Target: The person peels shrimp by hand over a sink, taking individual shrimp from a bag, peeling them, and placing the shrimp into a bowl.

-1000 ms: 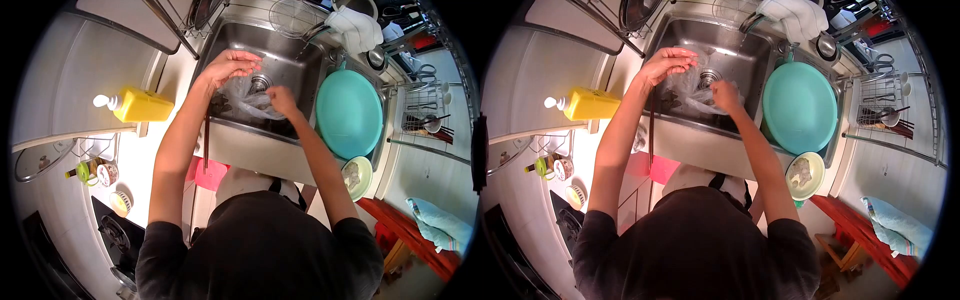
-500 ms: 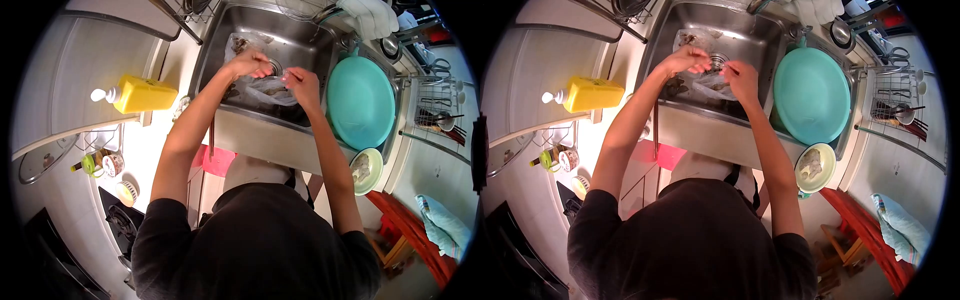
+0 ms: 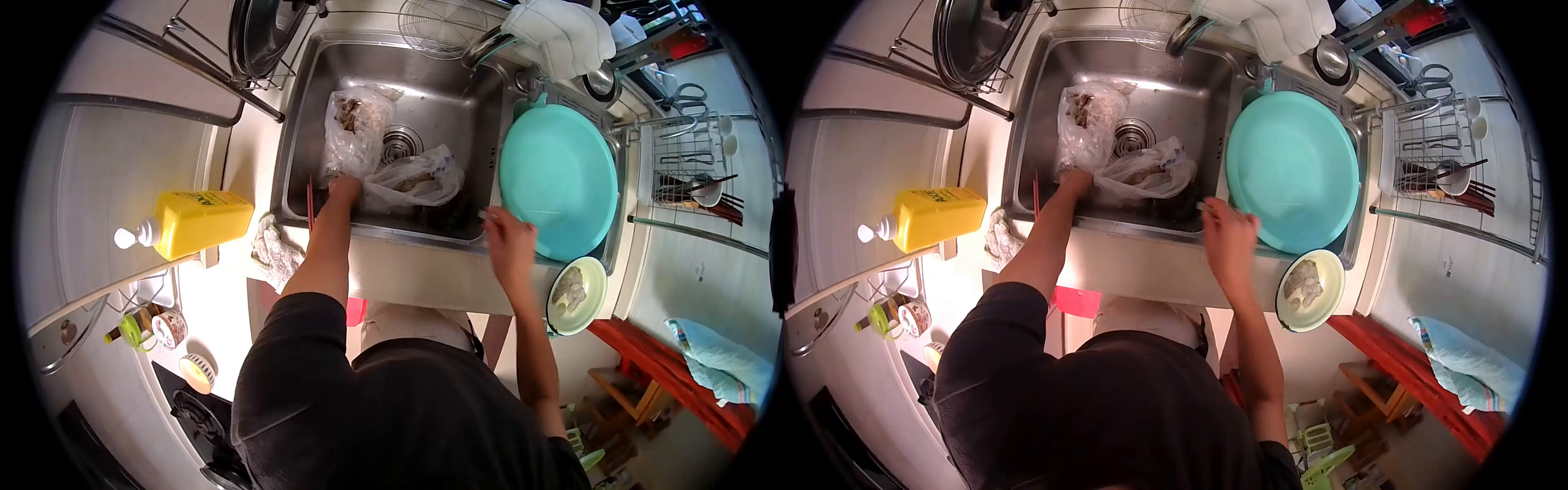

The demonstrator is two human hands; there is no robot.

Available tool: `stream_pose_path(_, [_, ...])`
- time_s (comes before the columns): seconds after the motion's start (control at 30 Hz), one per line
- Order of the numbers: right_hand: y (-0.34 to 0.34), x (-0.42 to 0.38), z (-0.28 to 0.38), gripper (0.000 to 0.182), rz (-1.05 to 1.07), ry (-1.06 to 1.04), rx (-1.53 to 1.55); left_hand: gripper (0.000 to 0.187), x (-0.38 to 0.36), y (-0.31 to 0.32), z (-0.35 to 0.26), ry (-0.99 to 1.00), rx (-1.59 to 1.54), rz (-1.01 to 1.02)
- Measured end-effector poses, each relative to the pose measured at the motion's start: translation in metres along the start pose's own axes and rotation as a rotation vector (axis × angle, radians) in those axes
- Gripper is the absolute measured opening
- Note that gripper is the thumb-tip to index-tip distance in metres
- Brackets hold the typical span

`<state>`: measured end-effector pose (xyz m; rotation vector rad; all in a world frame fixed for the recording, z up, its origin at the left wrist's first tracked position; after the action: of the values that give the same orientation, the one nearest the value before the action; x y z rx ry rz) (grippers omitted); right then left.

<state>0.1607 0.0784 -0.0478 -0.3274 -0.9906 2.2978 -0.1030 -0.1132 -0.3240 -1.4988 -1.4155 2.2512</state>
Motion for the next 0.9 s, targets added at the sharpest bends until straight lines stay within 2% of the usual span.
stream_pose_path(0.03, [-0.024, -0.012, 0.0, 0.013, -0.118, -0.07, 0.021, 0.029, 0.003, 0.006, 0.0, 0.0, 0.003, -0.002])
stream_pose_path(0.13, [-0.093, -0.05, -0.011, 0.012, -0.303, -0.027, -0.1, 0.031, 0.021, 0.027, -0.003, 0.101, -0.026, -0.042])
stream_pose_path(0.17, [-0.11, -0.062, -0.02, 0.012, -0.373, -0.009, -0.149, 0.031, 0.033, 0.043, -0.006, 0.204, -0.078, -0.03])
stream_pose_path(0.2, [-0.12, -0.073, -0.03, 0.012, -0.381, 0.071, -0.22, 0.031, 0.038, 0.05, -0.01, 0.309, -0.131, -0.015])
stream_pose_path(0.23, [-0.131, -0.082, -0.039, 0.012, -0.385, 0.153, -0.291, 0.031, 0.033, 0.042, -0.012, 0.312, -0.129, -0.013])
stream_pose_path(0.27, [-0.133, -0.09, -0.058, 0.015, -0.304, 0.266, -0.279, 0.031, 0.027, 0.038, -0.013, 0.308, -0.052, 0.027])
stream_pose_path(0.3, [-0.132, -0.094, -0.068, 0.015, -0.299, 0.267, -0.279, 0.032, 0.016, 0.026, -0.014, 0.301, 0.024, 0.065])
stream_pose_path(0.37, [-0.129, -0.098, -0.068, 0.018, -0.295, 0.055, -0.489, 0.03, -0.023, -0.023, -0.006, 0.229, 0.072, 0.119])
stream_pose_path(0.43, [-0.125, -0.082, -0.052, 0.019, -0.29, 0.008, -0.298, 0.029, -0.033, -0.045, 0.0, 0.15, 0.118, 0.176])
stream_pose_path(0.47, [-0.119, -0.067, -0.041, 0.019, -0.296, -0.046, -0.159, 0.028, -0.023, -0.049, 0.002, 0.194, 0.075, 0.347])
stream_pose_path(0.5, [-0.105, -0.052, -0.041, 0.018, -0.234, 0.117, 0.136, 0.027, -0.022, -0.051, -0.001, 0.237, 0.034, 0.511])
stream_pose_path(0.53, [-0.09, -0.033, -0.028, 0.017, -0.131, 0.069, 0.231, 0.027, -0.038, -0.064, -0.006, 0.234, 0.041, 0.512])
stream_pose_path(0.57, [-0.064, -0.018, -0.026, 0.016, -0.085, 0.001, 0.417, 0.026, -0.066, -0.101, -0.018, 0.253, -0.508, 0.408])
stream_pose_path(0.6, [-0.039, -0.002, -0.025, 0.018, 0.04, 0.099, 0.494, 0.024, -0.09, -0.138, -0.025, 0.266, -1.051, 0.272])
stream_pose_path(0.63, [-0.017, 0.011, -0.015, 0.019, 0.039, 0.025, 0.618, 0.024, -0.109, -0.155, -0.034, 0.271, -1.038, 0.263])
stream_pose_path(0.7, [0.021, 0.033, -0.001, 0.021, 0.124, 0.106, 0.828, 0.02, -0.144, -0.189, -0.05, 0.479, -1.411, 0.064])
stream_pose_path(0.73, [0.03, 0.042, 0.012, 0.023, 0.12, 0.034, 0.882, 0.02, -0.159, -0.194, -0.058, 0.476, -1.407, 0.065])
stream_pose_path(0.8, [0.039, 0.054, 0.036, 0.025, 0.118, -0.04, 0.934, 0.021, -0.183, -0.208, -0.068, 0.573, -1.569, -0.082])
stream_pose_path(0.9, [0.043, 0.064, 0.058, 0.026, 0.208, -0.043, 1.035, 0.011, -0.194, -0.207, -0.072, 0.513, -1.639, -0.189])
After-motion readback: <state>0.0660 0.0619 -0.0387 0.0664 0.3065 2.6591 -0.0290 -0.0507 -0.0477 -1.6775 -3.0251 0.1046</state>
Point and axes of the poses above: each hand's wrist, its own x-axis towards the middle knuckle, its own y-axis out of the palm, z = x × y, the point moved 5 cm from there along x, towards the middle knuckle, and after that the axes turned 10 degrees about x, right-handed, at the moved point
